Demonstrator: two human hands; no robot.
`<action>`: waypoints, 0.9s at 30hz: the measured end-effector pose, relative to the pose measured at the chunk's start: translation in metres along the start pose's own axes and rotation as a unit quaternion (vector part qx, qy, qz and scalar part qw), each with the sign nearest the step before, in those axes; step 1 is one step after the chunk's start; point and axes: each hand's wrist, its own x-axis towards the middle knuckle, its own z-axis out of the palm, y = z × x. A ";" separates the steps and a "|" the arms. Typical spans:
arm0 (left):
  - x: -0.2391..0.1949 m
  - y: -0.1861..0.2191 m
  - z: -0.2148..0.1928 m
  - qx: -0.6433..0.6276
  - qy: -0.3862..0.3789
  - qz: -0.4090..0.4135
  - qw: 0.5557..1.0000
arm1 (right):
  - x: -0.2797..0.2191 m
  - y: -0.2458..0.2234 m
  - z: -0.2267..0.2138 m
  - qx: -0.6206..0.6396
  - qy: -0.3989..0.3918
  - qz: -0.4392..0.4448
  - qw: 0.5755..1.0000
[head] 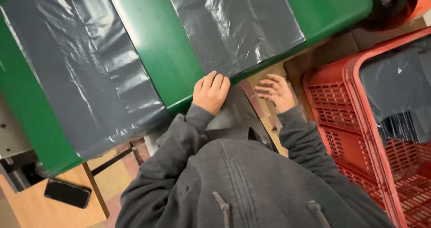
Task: Folding plastic bags and placing them into a red plastic crate.
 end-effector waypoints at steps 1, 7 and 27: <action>0.009 -0.003 -0.007 0.000 -0.008 0.004 1.000 | -0.002 0.004 -0.007 0.006 0.003 0.001 1.000; 0.008 -0.018 0.019 -0.020 -0.101 0.001 0.995 | 0.049 -0.028 -0.022 -0.045 0.150 -0.035 0.987; 0.036 0.008 0.015 -0.048 -0.208 -0.061 0.975 | 0.166 -0.172 0.009 -0.634 0.157 0.135 0.745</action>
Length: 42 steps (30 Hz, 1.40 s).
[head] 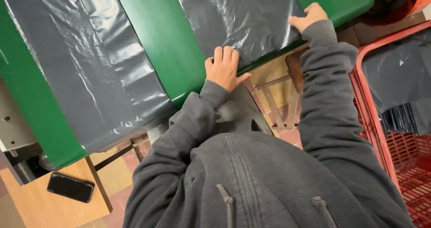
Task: Folding plastic bags and placing them into a red plastic crate.
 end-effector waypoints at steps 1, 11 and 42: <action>0.001 0.001 0.000 0.008 0.014 -0.010 1.000 | -0.010 -0.009 -0.005 0.137 -0.031 0.027 0.990; -0.020 -0.044 -0.080 -0.046 0.125 -0.029 0.991 | -0.048 -0.018 -0.052 0.262 0.022 -0.378 0.888; 0.101 -0.236 0.109 -0.329 -0.038 -0.416 0.847 | 0.222 -0.189 0.065 0.015 0.030 -0.360 0.932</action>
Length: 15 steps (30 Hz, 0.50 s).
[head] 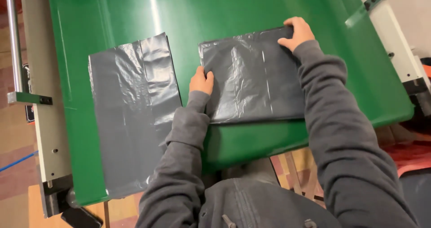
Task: Folding plastic bags and placing them into a red plastic crate.
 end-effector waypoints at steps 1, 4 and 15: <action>0.003 -0.001 0.002 0.016 0.000 0.002 1.000 | 0.006 -0.006 -0.003 -0.003 -0.039 -0.014 0.999; 0.008 -0.008 0.008 0.042 0.016 0.008 0.999 | 0.025 -0.012 0.000 -0.119 -0.120 0.053 0.984; 0.004 0.014 0.088 -0.232 -0.126 0.253 0.931 | 0.023 -0.038 -0.002 -0.171 -0.174 0.009 0.970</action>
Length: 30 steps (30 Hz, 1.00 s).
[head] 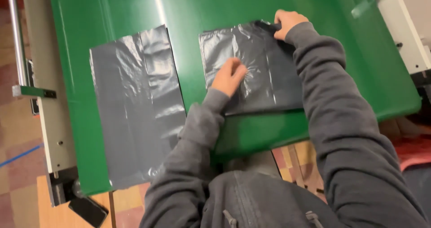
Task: Folding plastic bags and placing them into a red plastic crate.
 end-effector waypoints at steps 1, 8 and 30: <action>0.000 -0.086 -0.005 -0.376 -0.072 -0.034 0.923 | -0.010 0.004 0.004 0.072 0.095 -0.048 0.992; -0.038 0.035 -0.088 -0.471 0.098 -0.427 0.766 | -0.189 -0.054 -0.015 0.086 0.332 -0.256 0.904; -0.112 0.141 -0.047 0.511 -0.210 0.274 0.787 | -0.260 -0.144 0.104 -0.016 0.251 -0.329 0.910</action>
